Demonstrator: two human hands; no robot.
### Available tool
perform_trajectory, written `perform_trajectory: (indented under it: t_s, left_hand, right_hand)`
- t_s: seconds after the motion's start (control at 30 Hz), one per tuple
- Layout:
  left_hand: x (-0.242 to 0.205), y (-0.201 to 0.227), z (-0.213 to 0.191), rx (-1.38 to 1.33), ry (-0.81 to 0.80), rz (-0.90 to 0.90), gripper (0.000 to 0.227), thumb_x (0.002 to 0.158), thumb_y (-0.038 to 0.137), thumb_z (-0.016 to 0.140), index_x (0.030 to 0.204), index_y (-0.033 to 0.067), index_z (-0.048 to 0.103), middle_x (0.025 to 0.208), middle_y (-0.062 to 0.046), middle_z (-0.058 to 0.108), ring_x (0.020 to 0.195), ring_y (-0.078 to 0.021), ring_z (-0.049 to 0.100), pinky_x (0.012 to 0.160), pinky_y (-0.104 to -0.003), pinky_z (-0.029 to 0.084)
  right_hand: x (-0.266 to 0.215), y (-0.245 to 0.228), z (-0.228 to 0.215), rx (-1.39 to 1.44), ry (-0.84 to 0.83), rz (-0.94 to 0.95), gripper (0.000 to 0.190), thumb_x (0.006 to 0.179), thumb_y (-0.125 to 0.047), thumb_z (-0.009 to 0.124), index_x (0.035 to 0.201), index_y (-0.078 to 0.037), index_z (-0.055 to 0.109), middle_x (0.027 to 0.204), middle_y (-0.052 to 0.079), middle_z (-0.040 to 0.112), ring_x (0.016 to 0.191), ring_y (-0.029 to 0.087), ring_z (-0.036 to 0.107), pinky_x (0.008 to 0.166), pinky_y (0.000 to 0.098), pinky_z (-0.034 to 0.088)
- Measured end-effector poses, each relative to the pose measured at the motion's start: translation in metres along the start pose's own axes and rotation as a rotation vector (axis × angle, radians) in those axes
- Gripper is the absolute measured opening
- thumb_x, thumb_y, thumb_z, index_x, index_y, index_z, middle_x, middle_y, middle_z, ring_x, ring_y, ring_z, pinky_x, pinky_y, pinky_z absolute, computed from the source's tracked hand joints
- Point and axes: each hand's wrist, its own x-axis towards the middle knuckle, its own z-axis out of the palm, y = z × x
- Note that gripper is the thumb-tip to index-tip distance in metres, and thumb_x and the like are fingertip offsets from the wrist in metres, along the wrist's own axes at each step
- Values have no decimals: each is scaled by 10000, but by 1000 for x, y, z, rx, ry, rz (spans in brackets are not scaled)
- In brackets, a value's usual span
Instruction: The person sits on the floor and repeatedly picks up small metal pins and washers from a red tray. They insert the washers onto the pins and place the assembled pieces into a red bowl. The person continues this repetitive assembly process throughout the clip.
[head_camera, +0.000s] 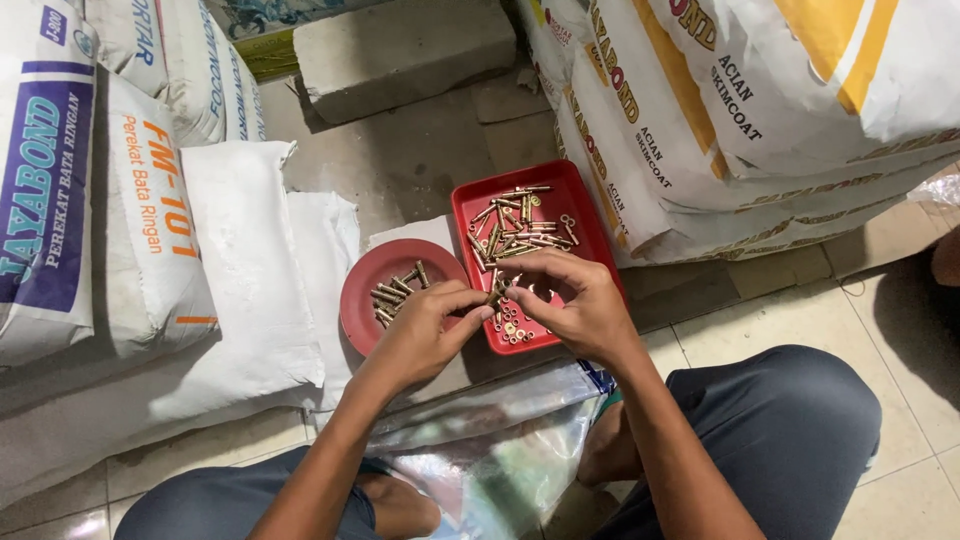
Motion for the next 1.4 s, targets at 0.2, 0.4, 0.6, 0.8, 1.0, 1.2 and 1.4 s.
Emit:
perform_trajectory:
  t_s: [0.2, 0.4, 0.6, 0.8, 1.0, 1.2, 1.4]
  left_hand:
    - [-2, -2, -1, 30, 1, 20, 221, 951, 154, 648, 1124, 81, 764, 912, -194, 732, 916, -435, 688, 814, -514, 547]
    - [0, -13, 5, -35, 58, 29, 211, 959, 187, 670, 1111, 84, 774, 909, -154, 751, 883, -371, 710, 802, -459, 554]
    - [-2, -11, 8, -5, 80, 61, 207, 952, 169, 678, 1114, 81, 774, 915, -158, 748, 874, -384, 701, 791, -475, 550]
    - [0, -10, 8, 8, 70, 68, 215, 950, 180, 683, 1125, 98, 775, 914, -140, 748, 862, -368, 697, 786, -456, 550]
    - [0, -8, 5, 3, 57, 55, 219, 955, 186, 678, 1130, 95, 772, 916, -145, 751, 865, -374, 699, 790, -463, 549]
    - [1, -13, 7, 29, 31, 70, 221, 947, 176, 678, 1130, 103, 777, 916, -144, 750, 871, -381, 701, 797, -468, 548]
    - [1, -16, 5, 34, 13, 67, 218, 948, 190, 678, 1125, 112, 777, 918, -152, 749, 888, -395, 699, 806, -482, 545]
  right_hand:
    - [2, 0, -1, -43, -41, 45, 187, 833, -14, 794, 1020, -9, 787, 924, 173, 777, 762, 190, 647, 607, 304, 529]
    - [2, -1, -2, -77, -24, 0, 174, 864, -40, 778, 1037, -46, 797, 930, 138, 792, 757, 179, 669, 609, 286, 528]
    - [2, -4, -7, -163, -33, -32, 176, 849, -50, 786, 1024, -69, 802, 903, 133, 797, 736, 197, 675, 600, 294, 513]
    - [1, -6, -3, -331, -9, -43, 95, 839, -126, 819, 891, -60, 776, 710, 112, 755, 631, 239, 696, 599, 341, 513]
    - [6, -29, -13, -247, -132, 40, 317, 850, -116, 757, 1160, -52, 731, 882, 166, 780, 733, 280, 691, 643, 373, 531]
    - [1, -10, -14, -425, -84, 145, 254, 899, -222, 760, 694, -74, 739, 525, 126, 655, 517, 243, 592, 543, 374, 466]
    - [6, -18, -20, -177, -220, 155, 418, 832, -119, 790, 1238, -79, 701, 991, 179, 770, 800, 290, 687, 678, 389, 540]
